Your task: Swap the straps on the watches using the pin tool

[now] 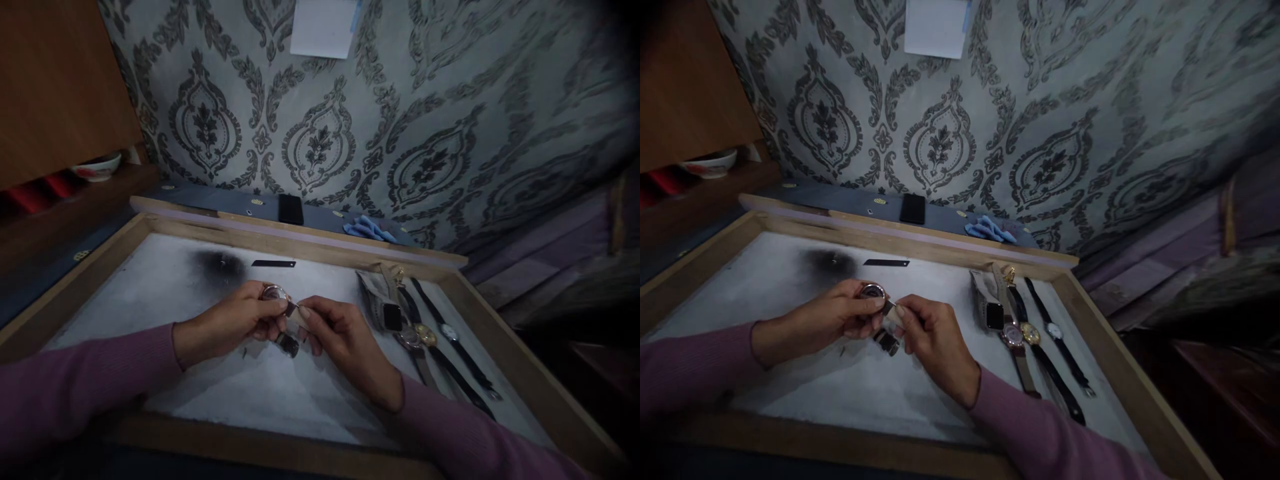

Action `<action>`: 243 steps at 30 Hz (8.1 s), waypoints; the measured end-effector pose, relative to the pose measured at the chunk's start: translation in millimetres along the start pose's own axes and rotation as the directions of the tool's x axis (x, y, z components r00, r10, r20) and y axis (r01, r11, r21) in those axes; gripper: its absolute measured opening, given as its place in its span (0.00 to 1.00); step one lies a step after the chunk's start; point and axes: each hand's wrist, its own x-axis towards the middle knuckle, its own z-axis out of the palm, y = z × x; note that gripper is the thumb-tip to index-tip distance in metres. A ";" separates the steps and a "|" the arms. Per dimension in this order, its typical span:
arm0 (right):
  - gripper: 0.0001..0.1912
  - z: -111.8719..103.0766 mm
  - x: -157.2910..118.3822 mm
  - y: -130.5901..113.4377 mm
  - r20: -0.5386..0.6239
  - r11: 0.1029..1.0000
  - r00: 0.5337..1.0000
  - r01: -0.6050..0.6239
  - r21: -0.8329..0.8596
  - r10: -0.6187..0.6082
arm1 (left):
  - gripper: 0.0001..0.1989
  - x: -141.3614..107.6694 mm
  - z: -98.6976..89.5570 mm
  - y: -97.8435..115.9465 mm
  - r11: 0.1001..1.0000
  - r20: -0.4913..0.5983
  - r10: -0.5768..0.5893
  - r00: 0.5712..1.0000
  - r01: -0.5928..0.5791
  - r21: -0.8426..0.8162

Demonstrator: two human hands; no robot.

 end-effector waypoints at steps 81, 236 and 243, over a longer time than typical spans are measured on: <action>0.17 0.4 5.4 0.6 0.025 0.997 0.999 -0.023 0.073 0.021 | 0.12 -0.9 1.0 -2.1 0.998 -0.029 0.055 0.998 -0.056 -0.014; 0.14 -0.3 2.7 -0.6 0.020 0.999 1.000 0.004 0.042 -0.005 | 0.10 0.8 -2.2 1.7 0.998 -0.019 0.025 1.000 -0.024 0.059; 0.13 0.2 3.7 0.5 -0.003 0.997 0.997 0.078 0.018 -0.078 | 0.11 1.3 -2.0 0.5 0.998 -0.003 0.048 0.999 -0.048 0.027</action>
